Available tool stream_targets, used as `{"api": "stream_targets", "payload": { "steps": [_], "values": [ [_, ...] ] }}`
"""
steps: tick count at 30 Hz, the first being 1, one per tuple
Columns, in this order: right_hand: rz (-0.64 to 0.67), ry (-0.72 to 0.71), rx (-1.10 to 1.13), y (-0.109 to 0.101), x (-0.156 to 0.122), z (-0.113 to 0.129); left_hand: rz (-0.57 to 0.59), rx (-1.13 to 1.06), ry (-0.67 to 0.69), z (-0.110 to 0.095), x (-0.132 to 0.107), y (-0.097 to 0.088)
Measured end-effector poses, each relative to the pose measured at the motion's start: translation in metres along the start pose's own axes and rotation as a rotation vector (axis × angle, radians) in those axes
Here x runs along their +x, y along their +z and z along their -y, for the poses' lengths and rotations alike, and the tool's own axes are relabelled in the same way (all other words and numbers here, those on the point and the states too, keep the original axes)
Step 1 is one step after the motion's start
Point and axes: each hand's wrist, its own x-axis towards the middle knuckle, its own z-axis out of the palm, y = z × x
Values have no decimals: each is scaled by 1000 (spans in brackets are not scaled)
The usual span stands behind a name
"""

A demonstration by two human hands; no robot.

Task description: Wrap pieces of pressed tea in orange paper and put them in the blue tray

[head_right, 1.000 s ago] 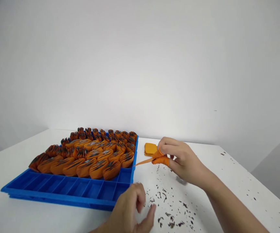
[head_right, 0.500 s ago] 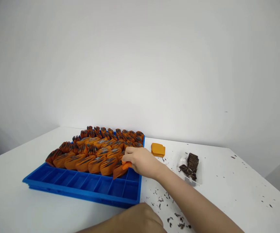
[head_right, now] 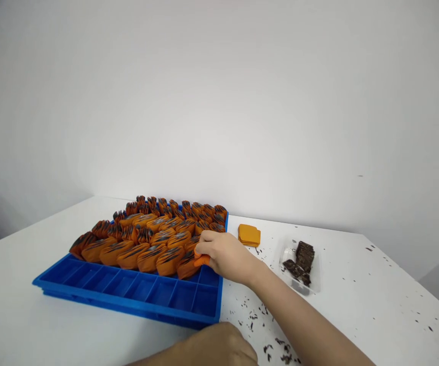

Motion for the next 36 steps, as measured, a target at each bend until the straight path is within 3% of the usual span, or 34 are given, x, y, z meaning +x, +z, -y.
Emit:
{"api": "stream_targets", "payload": {
  "steps": [25,31,36],
  "values": [
    [102,26,-202,-1,6,7,-7,64,-46,-13,4,-12],
    [136,14,-220,12,7,10,13,93,-68,-19,12,-22],
    [77,-15,-279,21,7,11,59,111,-97,-21,15,-27]
  ]
}}
